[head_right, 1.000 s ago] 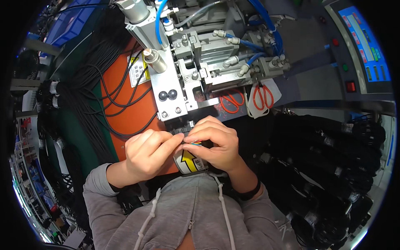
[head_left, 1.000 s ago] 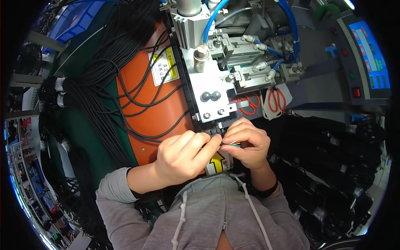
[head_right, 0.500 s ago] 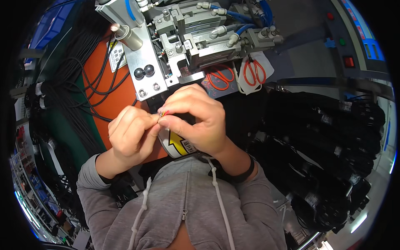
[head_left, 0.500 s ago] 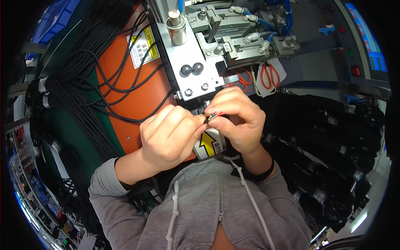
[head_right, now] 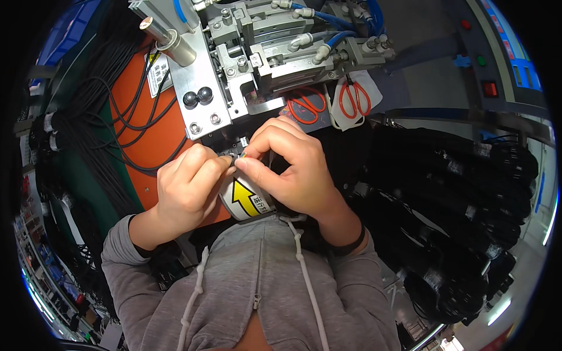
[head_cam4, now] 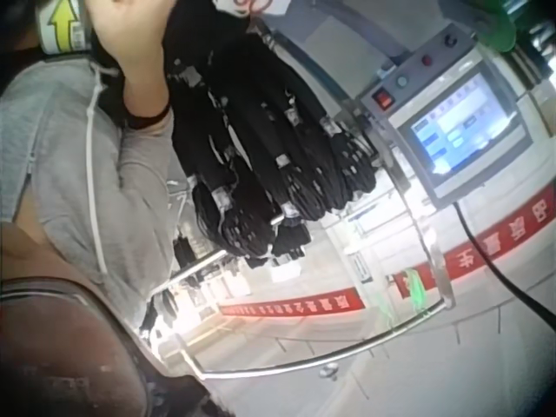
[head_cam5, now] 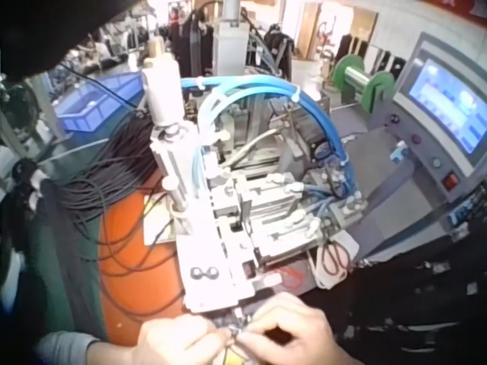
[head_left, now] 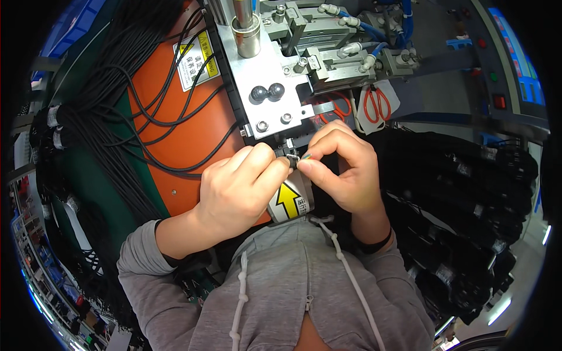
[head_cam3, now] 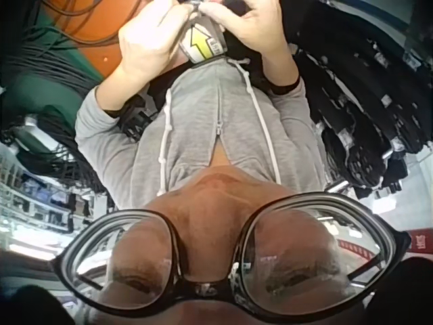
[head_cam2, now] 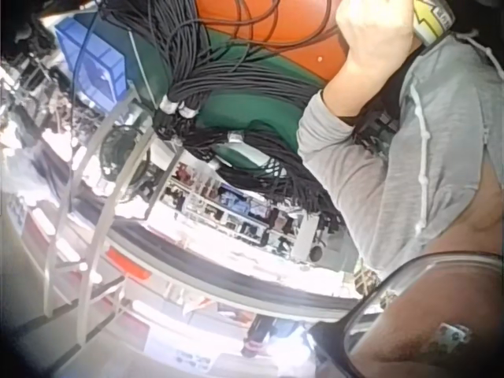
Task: Plugging a bundle of electrical wires into a connector at a manufacturing assembly station.
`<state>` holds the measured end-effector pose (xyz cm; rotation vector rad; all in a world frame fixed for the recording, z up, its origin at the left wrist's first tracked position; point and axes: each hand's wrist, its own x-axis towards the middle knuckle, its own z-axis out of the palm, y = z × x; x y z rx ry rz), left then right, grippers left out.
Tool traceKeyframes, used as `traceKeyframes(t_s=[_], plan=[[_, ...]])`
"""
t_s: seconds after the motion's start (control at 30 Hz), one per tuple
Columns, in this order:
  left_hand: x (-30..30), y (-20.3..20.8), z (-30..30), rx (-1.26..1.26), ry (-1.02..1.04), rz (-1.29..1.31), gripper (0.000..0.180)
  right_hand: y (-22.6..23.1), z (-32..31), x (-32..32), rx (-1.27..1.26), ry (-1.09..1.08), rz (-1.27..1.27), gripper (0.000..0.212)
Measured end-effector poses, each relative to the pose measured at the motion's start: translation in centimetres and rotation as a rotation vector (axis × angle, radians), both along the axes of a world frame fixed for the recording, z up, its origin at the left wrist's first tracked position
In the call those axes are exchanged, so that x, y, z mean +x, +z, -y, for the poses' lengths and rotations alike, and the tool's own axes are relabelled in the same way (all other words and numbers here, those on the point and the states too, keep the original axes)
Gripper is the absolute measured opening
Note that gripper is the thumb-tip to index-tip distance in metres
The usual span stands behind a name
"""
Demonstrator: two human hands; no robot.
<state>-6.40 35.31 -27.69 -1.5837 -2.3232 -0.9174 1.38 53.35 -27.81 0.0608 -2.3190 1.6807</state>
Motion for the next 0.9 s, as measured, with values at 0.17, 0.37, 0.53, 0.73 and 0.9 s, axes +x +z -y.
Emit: traceKeyframes(t_s=[0.17, 0.37, 0.53, 0.73, 0.9], plan=[[-0.1, -0.2, -0.3, 0.021, 0.008, -0.009, 0.019, -1.1, 0.6, 0.1, 0.078, -0.121, -0.089, 0.015], [0.0, -0.1, 0.1, -0.019, 0.015, -0.13, 0.025, -1.8, -0.1, 0.4, -0.065, -0.077, 0.033, 0.012], [0.2, -0.3, 0.0, -0.089, -0.035, -0.194, 0.026, -2.6, -0.4, 0.1, 0.032, -0.103, 0.079, 0.007], [0.7, -0.1, -0.4, -0.219, 0.039, -0.164, 0.034, -3.1, 0.6, -0.7, 0.364, -0.192, -0.112, 0.007], [1.1, -0.3, -0.4, -0.239, 0.092, -0.154, 0.034, -4.1, 1.2, -0.7, 0.348, -0.201, -0.114, 0.007]])
